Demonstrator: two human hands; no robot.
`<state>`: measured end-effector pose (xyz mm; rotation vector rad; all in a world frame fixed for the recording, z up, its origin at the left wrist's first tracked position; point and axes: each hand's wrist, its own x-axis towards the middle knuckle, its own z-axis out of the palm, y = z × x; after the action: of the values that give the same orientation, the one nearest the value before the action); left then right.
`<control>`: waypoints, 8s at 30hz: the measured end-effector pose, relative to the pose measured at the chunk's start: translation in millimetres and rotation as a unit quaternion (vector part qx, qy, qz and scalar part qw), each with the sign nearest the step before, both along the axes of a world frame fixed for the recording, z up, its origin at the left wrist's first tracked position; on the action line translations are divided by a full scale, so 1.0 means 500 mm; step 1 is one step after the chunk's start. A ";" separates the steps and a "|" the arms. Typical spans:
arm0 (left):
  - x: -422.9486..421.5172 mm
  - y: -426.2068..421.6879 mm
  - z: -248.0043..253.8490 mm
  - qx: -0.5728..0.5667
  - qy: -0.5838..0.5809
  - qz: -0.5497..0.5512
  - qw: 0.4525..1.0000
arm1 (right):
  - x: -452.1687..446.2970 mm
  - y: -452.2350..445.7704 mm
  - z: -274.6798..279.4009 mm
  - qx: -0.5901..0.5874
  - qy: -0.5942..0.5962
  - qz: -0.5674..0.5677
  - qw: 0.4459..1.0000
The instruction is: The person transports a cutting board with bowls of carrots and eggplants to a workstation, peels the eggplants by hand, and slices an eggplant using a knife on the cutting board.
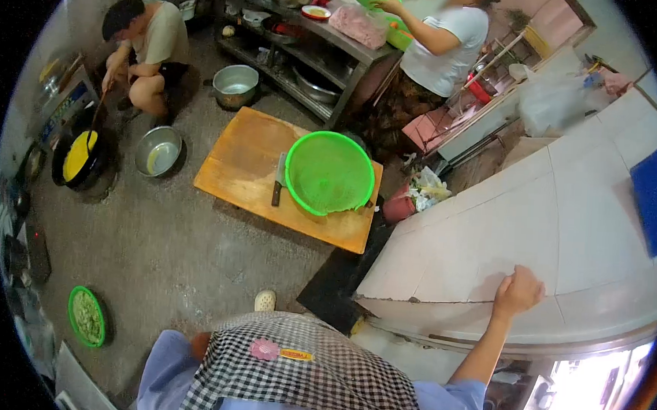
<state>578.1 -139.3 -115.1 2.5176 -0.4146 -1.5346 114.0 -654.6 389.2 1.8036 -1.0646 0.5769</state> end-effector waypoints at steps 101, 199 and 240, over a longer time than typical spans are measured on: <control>-0.408 -0.555 -0.380 -0.193 -0.043 0.597 0.777 | 0.273 -0.594 -1.330 0.836 -0.103 0.064 0.535; -1.156 0.016 -0.356 -0.039 -0.166 0.513 0.841 | -0.615 0.114 -1.264 0.921 -0.303 -0.030 0.242; -1.598 0.255 -0.369 0.029 -0.197 0.362 0.911 | -1.225 0.394 -1.397 0.881 -0.333 -0.147 0.302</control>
<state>-221.0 -12.0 -299.8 2.5622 0.4947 -0.7683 -498.5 -457.8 -309.5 2.7842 -3.4122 -0.7636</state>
